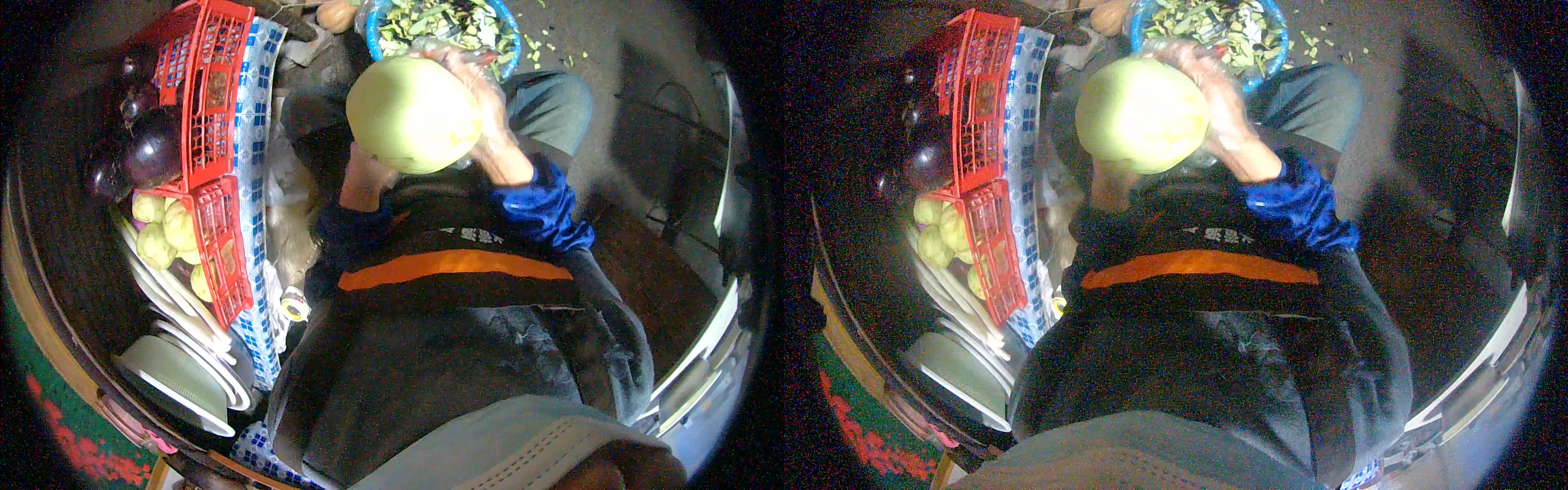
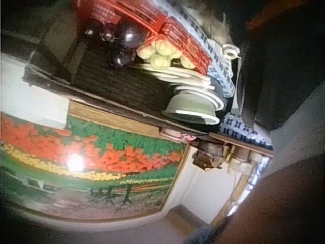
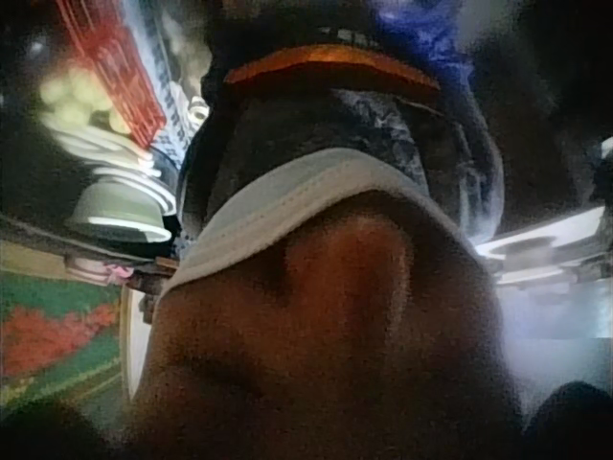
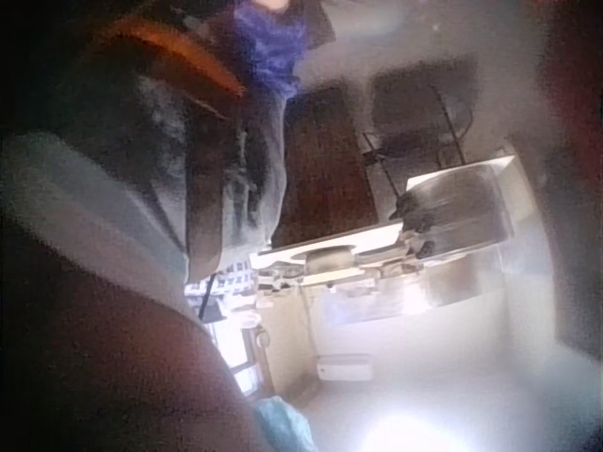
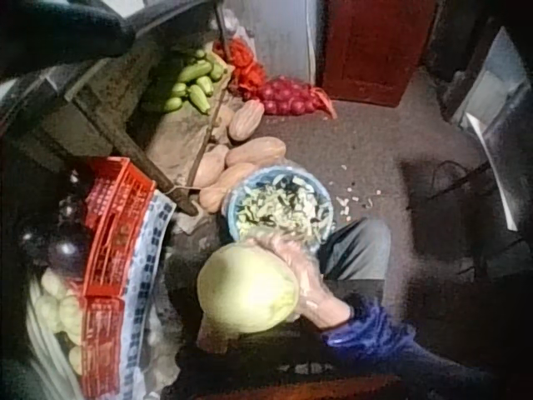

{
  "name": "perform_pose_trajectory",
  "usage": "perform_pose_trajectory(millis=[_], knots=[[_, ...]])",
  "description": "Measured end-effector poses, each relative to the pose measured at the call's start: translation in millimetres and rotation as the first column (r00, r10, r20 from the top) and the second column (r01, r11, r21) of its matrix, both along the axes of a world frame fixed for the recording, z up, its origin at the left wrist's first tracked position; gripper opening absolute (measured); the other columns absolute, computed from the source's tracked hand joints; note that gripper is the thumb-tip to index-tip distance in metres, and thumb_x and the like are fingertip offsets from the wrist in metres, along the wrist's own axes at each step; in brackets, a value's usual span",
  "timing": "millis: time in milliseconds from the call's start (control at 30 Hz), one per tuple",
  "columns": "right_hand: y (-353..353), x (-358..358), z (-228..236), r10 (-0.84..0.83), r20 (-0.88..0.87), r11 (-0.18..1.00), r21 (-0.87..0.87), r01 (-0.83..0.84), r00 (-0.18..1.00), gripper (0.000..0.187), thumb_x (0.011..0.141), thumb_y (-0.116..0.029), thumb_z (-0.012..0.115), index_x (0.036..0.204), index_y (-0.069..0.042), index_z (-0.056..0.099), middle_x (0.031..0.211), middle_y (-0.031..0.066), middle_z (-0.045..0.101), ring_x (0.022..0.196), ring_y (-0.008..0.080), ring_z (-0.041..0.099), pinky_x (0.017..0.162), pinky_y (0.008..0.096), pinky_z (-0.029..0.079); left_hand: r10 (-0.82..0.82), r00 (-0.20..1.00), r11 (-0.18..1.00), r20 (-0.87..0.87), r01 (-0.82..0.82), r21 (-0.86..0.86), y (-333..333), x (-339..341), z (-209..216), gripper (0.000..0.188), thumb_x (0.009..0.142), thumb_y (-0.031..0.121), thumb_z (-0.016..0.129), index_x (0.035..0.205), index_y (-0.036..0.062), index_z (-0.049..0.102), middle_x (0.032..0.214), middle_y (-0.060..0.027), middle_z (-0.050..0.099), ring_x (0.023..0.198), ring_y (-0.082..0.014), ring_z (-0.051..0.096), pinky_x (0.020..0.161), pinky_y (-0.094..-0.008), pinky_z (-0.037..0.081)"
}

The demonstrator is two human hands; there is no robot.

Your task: The person sits on the floor and peels eggplants using a peeler, placing the peels into a blue bowl. They handle multiple eggplants one by one, rotating them to remove the skin.

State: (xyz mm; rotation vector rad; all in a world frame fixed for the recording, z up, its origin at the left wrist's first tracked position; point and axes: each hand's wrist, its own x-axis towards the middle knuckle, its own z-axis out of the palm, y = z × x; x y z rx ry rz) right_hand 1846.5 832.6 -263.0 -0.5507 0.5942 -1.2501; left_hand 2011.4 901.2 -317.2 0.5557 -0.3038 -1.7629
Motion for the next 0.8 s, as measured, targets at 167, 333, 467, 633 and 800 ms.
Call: perform_pose_trajectory(millis=[167,333,467,633,800], knots=[[-17,-14,20,-0.073,-0.290,0.939,-0.343,-0.033,0.954,0.033,0.101,-0.029,0.047,0.109,0.001,0.059,0.113,0.0153,0.063,0.109,0.0253,0.060,0.097,0.0370,0.046,-0.076,0.996,0.997,-0.055,0.077,0.020,5,-5,5,0.066,0.095,0.055,0.042,0.144,0.0114,0.034,0.142,-0.0202,0.041,0.126,-0.0426,0.043,0.099,-0.0608,0.041],[-20,-27,28,-0.106,-0.338,0.771,-0.622,-0.138,0.935,0.027,0.100,-0.020,0.050,0.106,0.003,0.062,0.112,0.0142,0.064,0.107,0.0238,0.060,0.089,0.0369,0.052,-0.154,0.978,0.986,-0.141,0.161,0.038,6,-28,0,0.066,0.095,0.054,0.042,0.143,0.0112,0.035,0.142,-0.0200,0.042,0.125,-0.0422,0.044,0.099,-0.0604,0.041],[-16,-26,30,-0.017,-0.121,0.838,-0.543,-0.052,0.992,0.029,0.101,-0.022,0.047,0.110,0.004,0.057,0.107,0.0199,0.063,0.094,0.0305,0.065,0.074,0.0385,0.057,-0.148,0.979,0.988,-0.138,0.153,0.029,5,-34,-5,0.065,0.095,0.054,0.042,0.143,0.0110,0.035,0.141,-0.0199,0.042,0.125,-0.0418,0.044,0.098,-0.0601,0.041],[-19,-40,71,-0.225,0.029,0.944,-0.243,0.225,0.974,0.036,0.102,-0.029,0.044,0.123,-0.002,0.051,0.079,0.0067,0.057,0.047,0.0072,0.045,0.050,0.0213,0.046,-0.118,0.988,0.992,-0.100,0.121,0.032,6,-27,-4,0.065,0.095,0.054,0.042,0.143,0.0108,0.035,0.141,-0.0197,0.042,0.125,-0.0414,0.044,0.098,-0.0597,0.042],[9,-38,88,0.053,-0.206,0.980,-0.180,-0.091,0.977,0.039,0.091,-0.028,0.062,0.118,-0.003,0.047,0.065,0.0051,0.051,0.041,0.0060,0.039,0.037,0.0179,0.034,-0.100,0.992,0.994,-0.077,0.103,0.028,8,-25,-2,0.065,0.095,0.054,0.041,0.143,0.0106,0.035,0.141,-0.0195,0.043,0.124,-0.0410,0.045,0.098,-0.0593,0.042]])
